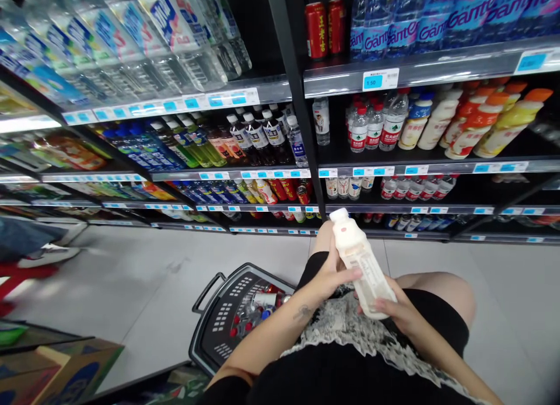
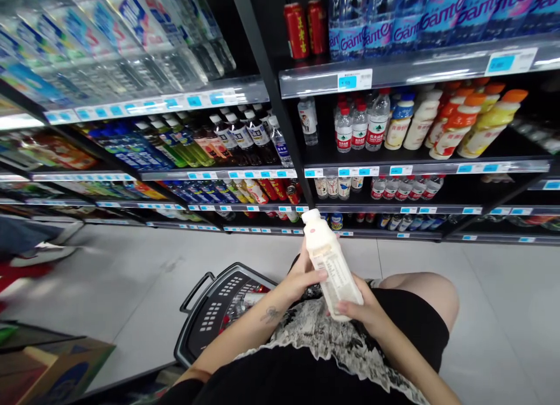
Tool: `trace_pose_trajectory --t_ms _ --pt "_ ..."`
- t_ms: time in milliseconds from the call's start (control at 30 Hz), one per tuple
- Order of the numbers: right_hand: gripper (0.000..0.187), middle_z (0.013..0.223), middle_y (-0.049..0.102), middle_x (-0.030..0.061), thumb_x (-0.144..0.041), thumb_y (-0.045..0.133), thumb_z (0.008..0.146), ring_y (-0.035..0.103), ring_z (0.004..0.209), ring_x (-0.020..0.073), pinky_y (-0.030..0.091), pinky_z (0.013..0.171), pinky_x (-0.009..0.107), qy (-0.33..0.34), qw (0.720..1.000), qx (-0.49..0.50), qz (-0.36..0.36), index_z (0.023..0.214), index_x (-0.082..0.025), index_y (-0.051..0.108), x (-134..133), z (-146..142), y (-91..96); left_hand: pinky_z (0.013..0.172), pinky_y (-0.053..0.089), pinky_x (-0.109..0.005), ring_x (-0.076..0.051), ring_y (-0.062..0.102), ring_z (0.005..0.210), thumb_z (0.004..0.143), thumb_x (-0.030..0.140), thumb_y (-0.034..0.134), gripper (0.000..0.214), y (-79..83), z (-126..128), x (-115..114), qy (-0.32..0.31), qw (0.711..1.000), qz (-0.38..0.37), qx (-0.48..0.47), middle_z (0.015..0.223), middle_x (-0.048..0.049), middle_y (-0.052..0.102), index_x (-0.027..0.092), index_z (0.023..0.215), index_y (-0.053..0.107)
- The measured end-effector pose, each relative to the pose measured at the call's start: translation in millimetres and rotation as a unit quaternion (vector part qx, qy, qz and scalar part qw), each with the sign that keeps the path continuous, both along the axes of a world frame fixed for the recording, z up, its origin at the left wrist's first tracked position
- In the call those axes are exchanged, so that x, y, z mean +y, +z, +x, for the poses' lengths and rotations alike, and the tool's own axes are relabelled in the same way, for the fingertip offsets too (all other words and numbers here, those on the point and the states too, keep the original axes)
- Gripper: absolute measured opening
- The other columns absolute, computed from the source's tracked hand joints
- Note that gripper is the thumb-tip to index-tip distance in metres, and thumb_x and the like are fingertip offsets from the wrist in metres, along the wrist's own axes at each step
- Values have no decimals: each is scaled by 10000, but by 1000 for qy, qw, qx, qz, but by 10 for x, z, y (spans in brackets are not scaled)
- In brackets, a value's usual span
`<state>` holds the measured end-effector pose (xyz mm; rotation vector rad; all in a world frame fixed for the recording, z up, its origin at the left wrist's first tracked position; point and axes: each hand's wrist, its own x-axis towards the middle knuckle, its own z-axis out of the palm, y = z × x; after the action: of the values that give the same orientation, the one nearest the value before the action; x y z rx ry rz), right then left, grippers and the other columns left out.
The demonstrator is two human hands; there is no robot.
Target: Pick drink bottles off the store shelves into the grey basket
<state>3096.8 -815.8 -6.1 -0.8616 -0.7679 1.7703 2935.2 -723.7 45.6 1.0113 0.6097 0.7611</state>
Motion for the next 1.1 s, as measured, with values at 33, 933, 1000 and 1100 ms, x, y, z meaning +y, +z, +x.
trace_pose_trajectory --t_ms 33,933,1000,1100 --pt "823 979 736 100 -557 838 657 720 753 269 587 692 402 1 1000 6 0 1331 -199 531 -36 -26 -2 1011 514 -452 -318 591 1234 665 390 891 1176 -11 -14 -44 -23 1000 9 11 1404 -115 569 323 1583 160" --pt "566 1227 564 115 -335 647 881 555 1088 287 518 941 463 -222 662 -642 316 1412 -248 471 211 -20 -379 915 592 -465 -307 689 1083 605 472 915 688 -291 9 26 152 970 -139 129 1163 -142 719 167 1152 631" --pt "720 1362 504 143 -442 660 872 524 1216 321 495 1002 499 -177 683 -643 296 1501 -250 366 214 92 -557 923 588 -448 -303 692 1078 595 431 925 664 -435 3 70 177 962 -140 151 1156 -147 719 158 1126 635" --pt "920 1564 226 301 -581 563 891 256 1435 507 344 1038 733 -309 637 -687 160 1581 -132 152 129 326 -966 905 589 -435 -288 706 1024 541 386 953 678 -609 -9 188 202 955 -136 171 1098 -129 730 162 1093 629"
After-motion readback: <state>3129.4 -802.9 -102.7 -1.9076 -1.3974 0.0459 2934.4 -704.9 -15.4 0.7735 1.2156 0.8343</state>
